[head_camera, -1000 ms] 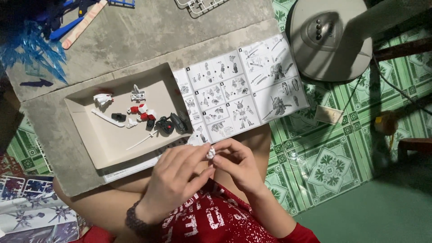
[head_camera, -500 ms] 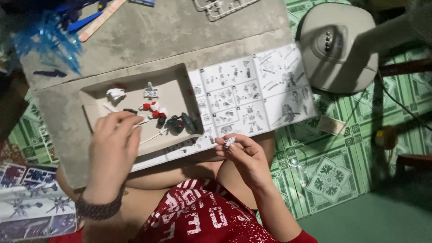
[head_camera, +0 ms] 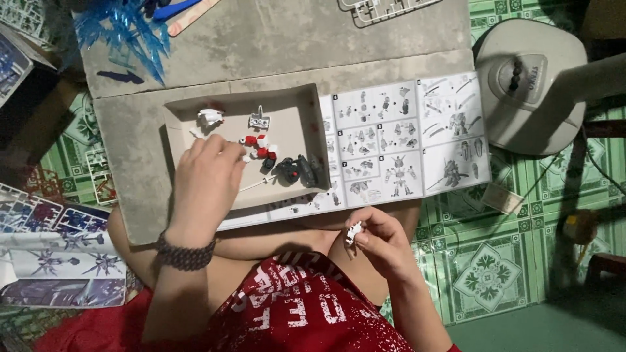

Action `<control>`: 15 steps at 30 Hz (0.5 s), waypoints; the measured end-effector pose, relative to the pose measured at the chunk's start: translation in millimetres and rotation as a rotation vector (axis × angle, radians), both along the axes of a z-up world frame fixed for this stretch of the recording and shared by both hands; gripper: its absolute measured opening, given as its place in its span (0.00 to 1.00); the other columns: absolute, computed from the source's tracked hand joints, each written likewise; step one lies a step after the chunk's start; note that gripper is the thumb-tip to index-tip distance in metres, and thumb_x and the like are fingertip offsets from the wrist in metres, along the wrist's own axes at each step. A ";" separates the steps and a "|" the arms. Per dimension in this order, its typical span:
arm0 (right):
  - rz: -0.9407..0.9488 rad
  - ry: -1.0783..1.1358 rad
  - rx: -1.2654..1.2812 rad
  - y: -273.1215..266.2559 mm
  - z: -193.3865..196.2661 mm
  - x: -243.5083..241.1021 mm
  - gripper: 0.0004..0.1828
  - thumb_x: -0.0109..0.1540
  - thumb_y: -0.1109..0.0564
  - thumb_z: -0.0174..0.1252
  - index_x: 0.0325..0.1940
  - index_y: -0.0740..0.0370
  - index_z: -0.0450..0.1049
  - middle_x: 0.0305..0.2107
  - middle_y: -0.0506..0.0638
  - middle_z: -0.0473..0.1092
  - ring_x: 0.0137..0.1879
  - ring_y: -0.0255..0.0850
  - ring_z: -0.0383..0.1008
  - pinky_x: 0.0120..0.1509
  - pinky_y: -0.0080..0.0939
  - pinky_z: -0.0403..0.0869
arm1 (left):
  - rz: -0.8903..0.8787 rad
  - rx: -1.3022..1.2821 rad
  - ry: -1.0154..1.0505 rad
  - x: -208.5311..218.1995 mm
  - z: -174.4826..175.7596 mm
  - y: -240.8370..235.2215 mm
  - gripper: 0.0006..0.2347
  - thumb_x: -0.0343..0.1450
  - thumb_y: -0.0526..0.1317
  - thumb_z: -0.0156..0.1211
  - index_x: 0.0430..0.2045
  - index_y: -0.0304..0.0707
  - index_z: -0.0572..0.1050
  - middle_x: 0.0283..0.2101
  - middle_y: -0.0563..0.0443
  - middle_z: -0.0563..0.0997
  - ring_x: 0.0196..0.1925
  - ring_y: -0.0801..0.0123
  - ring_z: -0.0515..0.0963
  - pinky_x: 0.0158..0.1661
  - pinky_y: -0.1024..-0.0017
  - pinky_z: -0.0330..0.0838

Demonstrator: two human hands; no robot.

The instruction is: The person assembles a small action figure by hand, following an instruction manual. They pick up small plastic parts from a tray, snap them together, and place the assembled pieces back into the tray.

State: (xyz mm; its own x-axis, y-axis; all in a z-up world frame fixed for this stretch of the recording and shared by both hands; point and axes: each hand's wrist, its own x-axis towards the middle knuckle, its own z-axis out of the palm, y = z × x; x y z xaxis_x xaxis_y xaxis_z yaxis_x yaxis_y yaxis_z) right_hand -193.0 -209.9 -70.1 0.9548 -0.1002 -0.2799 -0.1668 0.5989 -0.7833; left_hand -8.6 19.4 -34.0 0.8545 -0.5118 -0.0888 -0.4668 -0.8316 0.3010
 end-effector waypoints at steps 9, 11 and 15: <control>-0.156 0.048 -0.284 -22.5 -2.6 21.0 0.10 0.54 0.65 0.57 0.37 0.73 0.69 0.25 0.58 0.68 0.28 0.42 0.71 0.32 0.40 0.74 | -0.103 -0.078 0.069 14.5 8.6 -11.7 0.09 0.67 0.30 0.53 0.37 0.41 0.76 0.33 0.48 0.73 0.44 0.57 0.74 0.45 0.63 0.68; -0.200 0.080 -0.315 -24.7 13.9 34.4 0.10 0.55 0.66 0.56 0.39 0.73 0.68 0.25 0.57 0.68 0.29 0.40 0.70 0.33 0.38 0.73 | -0.166 -0.109 0.074 21.9 12.2 -30.2 0.08 0.67 0.31 0.52 0.37 0.40 0.76 0.34 0.47 0.73 0.43 0.57 0.74 0.45 0.63 0.68; -0.241 0.082 -0.381 -22.6 25.5 52.9 0.10 0.56 0.67 0.55 0.41 0.72 0.70 0.24 0.53 0.68 0.30 0.35 0.69 0.36 0.32 0.72 | -0.258 -0.139 0.016 32.7 -12.7 -76.4 0.07 0.67 0.32 0.55 0.36 0.39 0.76 0.32 0.49 0.73 0.40 0.60 0.76 0.42 0.65 0.70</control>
State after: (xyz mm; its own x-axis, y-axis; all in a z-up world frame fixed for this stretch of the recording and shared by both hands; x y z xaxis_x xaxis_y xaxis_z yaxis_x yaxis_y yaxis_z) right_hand -140.1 -232.5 -44.5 0.8678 -0.4275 -0.2533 -0.1282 0.2999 -0.9453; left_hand 24.0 -57.0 -46.7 0.6933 -0.7205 -0.0151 -0.6521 -0.6361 0.4124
